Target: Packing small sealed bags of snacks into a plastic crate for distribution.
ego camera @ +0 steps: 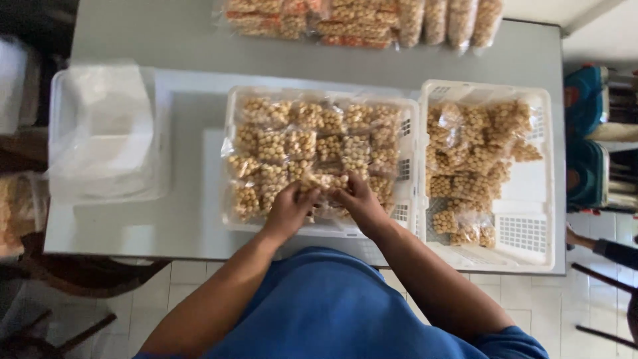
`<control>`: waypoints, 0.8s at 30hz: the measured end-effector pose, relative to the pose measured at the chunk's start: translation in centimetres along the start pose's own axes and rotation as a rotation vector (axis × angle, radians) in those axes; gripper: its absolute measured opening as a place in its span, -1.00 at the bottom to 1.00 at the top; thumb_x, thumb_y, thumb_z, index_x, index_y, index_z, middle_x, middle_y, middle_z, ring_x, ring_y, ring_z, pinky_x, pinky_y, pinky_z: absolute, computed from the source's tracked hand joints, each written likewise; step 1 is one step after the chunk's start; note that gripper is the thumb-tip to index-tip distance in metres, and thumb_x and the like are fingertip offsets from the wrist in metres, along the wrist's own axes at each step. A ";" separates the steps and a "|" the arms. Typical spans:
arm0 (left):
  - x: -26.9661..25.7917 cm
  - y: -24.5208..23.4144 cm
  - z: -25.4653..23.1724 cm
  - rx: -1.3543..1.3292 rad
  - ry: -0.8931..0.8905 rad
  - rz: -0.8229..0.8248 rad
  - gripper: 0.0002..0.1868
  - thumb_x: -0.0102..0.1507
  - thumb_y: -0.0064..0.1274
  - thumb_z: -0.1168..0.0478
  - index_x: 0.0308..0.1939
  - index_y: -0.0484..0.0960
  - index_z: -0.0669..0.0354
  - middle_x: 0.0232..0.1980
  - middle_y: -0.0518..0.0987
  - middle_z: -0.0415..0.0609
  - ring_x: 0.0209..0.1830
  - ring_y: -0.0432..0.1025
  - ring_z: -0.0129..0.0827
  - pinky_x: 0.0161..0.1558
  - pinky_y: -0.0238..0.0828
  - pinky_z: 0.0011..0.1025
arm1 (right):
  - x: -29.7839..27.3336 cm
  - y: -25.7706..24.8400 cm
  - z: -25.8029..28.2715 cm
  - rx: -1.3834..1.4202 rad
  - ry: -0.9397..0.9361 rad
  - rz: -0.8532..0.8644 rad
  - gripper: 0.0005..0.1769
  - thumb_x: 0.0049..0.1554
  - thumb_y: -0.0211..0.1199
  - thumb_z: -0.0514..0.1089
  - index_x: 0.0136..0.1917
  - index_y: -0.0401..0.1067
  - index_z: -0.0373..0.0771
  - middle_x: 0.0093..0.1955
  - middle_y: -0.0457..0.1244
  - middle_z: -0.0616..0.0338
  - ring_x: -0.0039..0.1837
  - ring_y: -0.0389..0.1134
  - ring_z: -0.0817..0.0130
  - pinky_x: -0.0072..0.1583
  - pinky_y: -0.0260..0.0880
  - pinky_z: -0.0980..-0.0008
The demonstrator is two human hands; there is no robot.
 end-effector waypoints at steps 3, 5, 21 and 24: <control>-1.4 -4.4 2.3 0.005 0.028 -0.168 -0.63 0.43 0.44 -0.06 0.08 0.87 0.16 -0.23 0.81 0.11 -0.18 0.79 -0.16 -0.14 0.73 -0.22 | -0.3 1.5 2.1 -0.016 -0.074 -0.026 -0.94 0.36 0.29 -0.23 0.03 0.43 -0.19 -0.13 0.20 0.17 -0.11 0.32 0.31 -0.03 0.36 0.27; -3.5 -6.3 2.1 -0.072 0.003 -0.216 -0.67 0.44 0.42 -0.01 0.05 0.86 0.18 -0.25 0.79 0.06 -0.24 0.74 -0.24 -0.15 0.73 -0.27 | 2.2 2.0 0.1 -0.183 -0.090 -0.035 -0.86 0.30 0.38 -0.10 0.11 0.49 -0.10 -0.11 0.31 0.17 -0.05 0.46 0.25 0.04 0.45 0.18; -4.5 -9.9 2.9 -0.157 0.019 -0.374 -0.56 0.53 0.33 -0.03 0.31 0.75 0.23 0.11 0.84 0.16 0.06 0.76 -0.18 0.14 0.75 -0.14 | 3.9 6.8 1.4 -0.854 -0.852 0.006 -0.51 0.19 0.56 -0.06 0.36 0.65 -0.19 0.52 0.37 -0.10 0.38 0.48 -0.31 0.24 0.59 -0.22; -5.4 -9.0 -0.8 -0.051 0.046 -0.398 -0.44 0.53 0.32 -0.04 0.44 0.65 0.29 0.27 0.80 0.38 0.36 0.71 0.13 0.32 0.67 0.09 | 5.1 5.5 1.8 -0.648 -0.752 -0.042 -0.62 0.18 0.54 -0.07 0.27 0.67 -0.04 0.25 0.45 0.11 0.08 0.53 -0.05 0.09 0.54 -0.10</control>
Point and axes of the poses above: each hand's wrist, its own x-axis towards the middle knuckle, its own y-axis out of the palm, z = x × y, the point moved 4 cm from there along x, towards the middle knuckle
